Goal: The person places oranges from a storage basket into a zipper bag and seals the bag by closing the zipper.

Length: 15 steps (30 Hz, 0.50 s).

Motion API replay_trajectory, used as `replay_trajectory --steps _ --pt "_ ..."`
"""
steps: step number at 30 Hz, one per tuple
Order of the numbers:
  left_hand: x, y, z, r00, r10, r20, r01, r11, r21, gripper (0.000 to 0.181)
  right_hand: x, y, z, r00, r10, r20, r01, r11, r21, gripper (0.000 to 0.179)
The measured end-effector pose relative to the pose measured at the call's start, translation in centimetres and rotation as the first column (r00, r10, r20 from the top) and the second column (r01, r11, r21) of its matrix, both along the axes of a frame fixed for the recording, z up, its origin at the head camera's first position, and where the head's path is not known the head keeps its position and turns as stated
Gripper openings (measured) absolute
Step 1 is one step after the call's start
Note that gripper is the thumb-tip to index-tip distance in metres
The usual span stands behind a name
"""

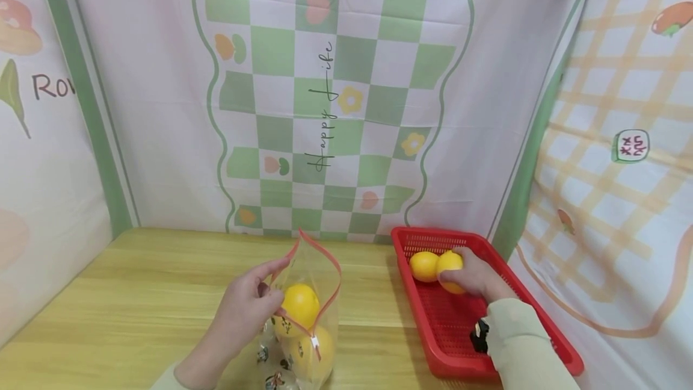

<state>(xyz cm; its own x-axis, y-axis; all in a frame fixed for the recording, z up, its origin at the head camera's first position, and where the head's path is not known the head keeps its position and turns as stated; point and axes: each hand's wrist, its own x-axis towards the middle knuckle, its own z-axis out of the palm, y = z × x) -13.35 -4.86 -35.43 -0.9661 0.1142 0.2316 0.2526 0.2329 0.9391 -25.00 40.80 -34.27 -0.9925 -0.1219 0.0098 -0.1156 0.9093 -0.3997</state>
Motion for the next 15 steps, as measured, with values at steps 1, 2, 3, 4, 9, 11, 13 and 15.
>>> replay_trajectory --steps 1,2,3,4,9,11,13,15 --pt "0.0 0.0 0.0 1.0 0.0 0.001 0.0 1.0 0.0 0.06 0.1 -0.2 0.1 1.0 0.001 -0.004 -0.001 1.0 -0.009 0.084" --pt "0.0 0.0 0.0 1.0 0.0 0.002 0.0 1.0 0.0 0.06 0.1 -0.3 0.2 1.0 0.003 -0.01 -0.003 1.0 -0.014 0.084" --pt "0.0 0.0 0.0 1.0 0.0 0.002 0.0 1.0 -0.001 0.06 0.1 -0.5 0.3 1.0 0.008 -0.018 -0.008 1.0 -0.022 0.083" --pt "0.0 0.0 0.0 1.0 0.002 0.003 -0.002 1.0 -0.002 0.06 0.2 -0.7 0.3 1.0 0.012 -0.026 -0.012 1.0 -0.024 0.082" --pt "0.0 0.1 -0.1 1.0 0.008 -0.002 -0.008 1.0 -0.01 0.059 0.2 -1.5 0.7 0.998 0.033 -0.051 -0.036 0.998 -0.052 0.081" --pt "0.0 0.1 -0.1 1.0 0.009 -0.004 -0.009 1.0 -0.012 0.059 0.2 -1.8 0.9 0.999 0.03 -0.033 -0.032 0.996 -0.08 0.082" --pt "0.0 0.1 -0.1 1.0 0.009 -0.005 -0.009 1.0 -0.013 0.058 0.3 -2.2 1.2 1.0 0.025 -0.007 -0.025 0.993 -0.114 0.085" --pt "-0.1 0.1 -0.1 1.0 0.011 -0.007 -0.011 1.0 -0.014 0.058 0.4 -2.7 1.4 1.0 0.014 0.027 -0.01 0.988 -0.157 0.087"
